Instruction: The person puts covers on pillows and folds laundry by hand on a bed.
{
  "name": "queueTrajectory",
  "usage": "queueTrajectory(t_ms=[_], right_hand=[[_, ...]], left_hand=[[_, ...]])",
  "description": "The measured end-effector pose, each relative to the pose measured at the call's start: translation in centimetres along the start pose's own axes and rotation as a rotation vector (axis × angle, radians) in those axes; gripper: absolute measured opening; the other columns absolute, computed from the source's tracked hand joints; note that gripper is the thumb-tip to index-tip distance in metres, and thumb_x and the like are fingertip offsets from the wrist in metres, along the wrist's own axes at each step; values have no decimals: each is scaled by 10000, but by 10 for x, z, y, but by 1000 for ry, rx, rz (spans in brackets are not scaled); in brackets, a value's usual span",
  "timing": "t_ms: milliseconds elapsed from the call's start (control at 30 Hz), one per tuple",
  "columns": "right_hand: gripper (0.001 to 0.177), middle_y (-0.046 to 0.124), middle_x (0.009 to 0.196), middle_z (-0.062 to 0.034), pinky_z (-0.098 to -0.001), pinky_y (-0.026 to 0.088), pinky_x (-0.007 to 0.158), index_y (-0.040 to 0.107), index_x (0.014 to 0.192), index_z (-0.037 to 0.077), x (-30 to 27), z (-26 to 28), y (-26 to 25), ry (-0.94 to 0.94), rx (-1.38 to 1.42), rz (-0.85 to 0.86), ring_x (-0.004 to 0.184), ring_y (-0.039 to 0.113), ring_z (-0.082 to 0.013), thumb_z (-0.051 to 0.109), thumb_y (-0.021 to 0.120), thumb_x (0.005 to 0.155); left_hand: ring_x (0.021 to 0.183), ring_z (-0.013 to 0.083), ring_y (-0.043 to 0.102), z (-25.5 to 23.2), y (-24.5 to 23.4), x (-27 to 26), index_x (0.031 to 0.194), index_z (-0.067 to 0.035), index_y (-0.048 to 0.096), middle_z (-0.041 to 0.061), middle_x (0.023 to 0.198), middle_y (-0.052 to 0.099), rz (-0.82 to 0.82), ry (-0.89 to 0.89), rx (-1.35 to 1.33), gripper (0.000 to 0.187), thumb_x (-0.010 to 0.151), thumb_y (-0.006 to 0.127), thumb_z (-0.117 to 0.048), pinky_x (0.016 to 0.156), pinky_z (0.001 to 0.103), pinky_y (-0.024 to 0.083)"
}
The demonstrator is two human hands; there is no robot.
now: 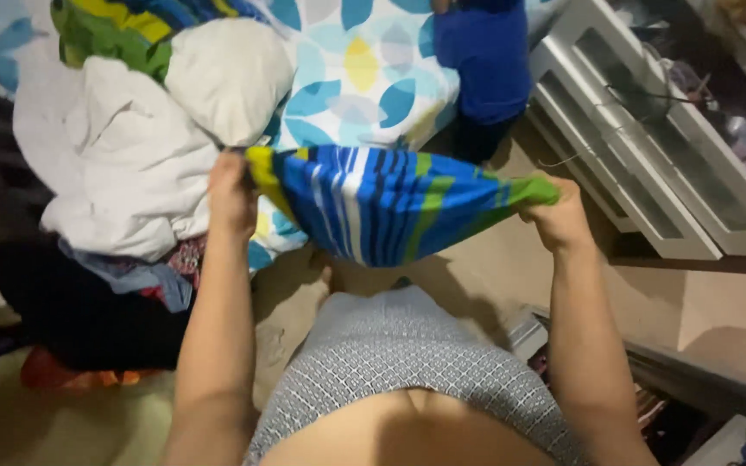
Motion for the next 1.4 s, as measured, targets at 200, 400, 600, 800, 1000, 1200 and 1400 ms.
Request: queueTrajectory(t_ms=[200,400,600,800,1000,1200,1400], right_hand=[[274,731,902,-202,-500,543,753,808,921,94,33,33,23,24,-1070,3,835,684,-378,282,865,729],[809,704,1035,-255,-508,511,788,695,1130,0,7,96,181,-593,-946,198,981,637,-425,477,938,523],[327,753,1008,-70,-329,564,843,701,1146,29,18,46,221,-162,-334,236,945,721,-214,77,689,822],[84,722,873,1,-288,564,746,703,962,50,4,78,174,115,70,-104,799,676,-121,56,759,901],[136,697,873,29,-251,516,717,693,960,31,-20,111,188,6,-3,-98,785,619,-79,81,798,888],[625,670,1119,-114,-348,516,913,606,1251,42,-62,108,100,-178,-504,15,1037,624,-196,271,903,751],[1368,504,1471,-324,-589,456,970,304,1488,186,-122,-57,-30,251,-1477,-106,1296,517,-497,528,1044,389]], left_hand=[[754,145,518,4,50,7,1026,-71,672,24,851,583,44,-106,354,218,1017,583,-270,643,325,431],[922,93,630,18,172,0,1153,1,654,-1,985,702,433,155,343,282,1028,568,-237,843,287,519],[860,101,593,22,191,-35,1157,0,686,47,964,678,677,-139,160,210,1067,576,-155,778,254,517],[1110,245,656,-15,158,-31,1377,39,524,115,1224,661,661,421,400,764,771,890,-249,965,410,507],[1065,448,666,63,238,-85,1099,-70,717,229,1114,720,331,59,724,324,832,765,-248,893,485,529],[970,436,698,98,294,-80,1024,-34,764,240,943,716,297,183,467,230,843,629,-80,781,435,567],[881,212,729,134,352,-71,1103,33,711,135,995,755,253,-295,-499,250,990,544,-115,806,351,592]])
Point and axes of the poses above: each hand's wrist, its own x-axis towards the middle knuckle, its own y-axis out of the palm, z = x × y, the point moved 4 cm from there along x, towards the middle knuckle
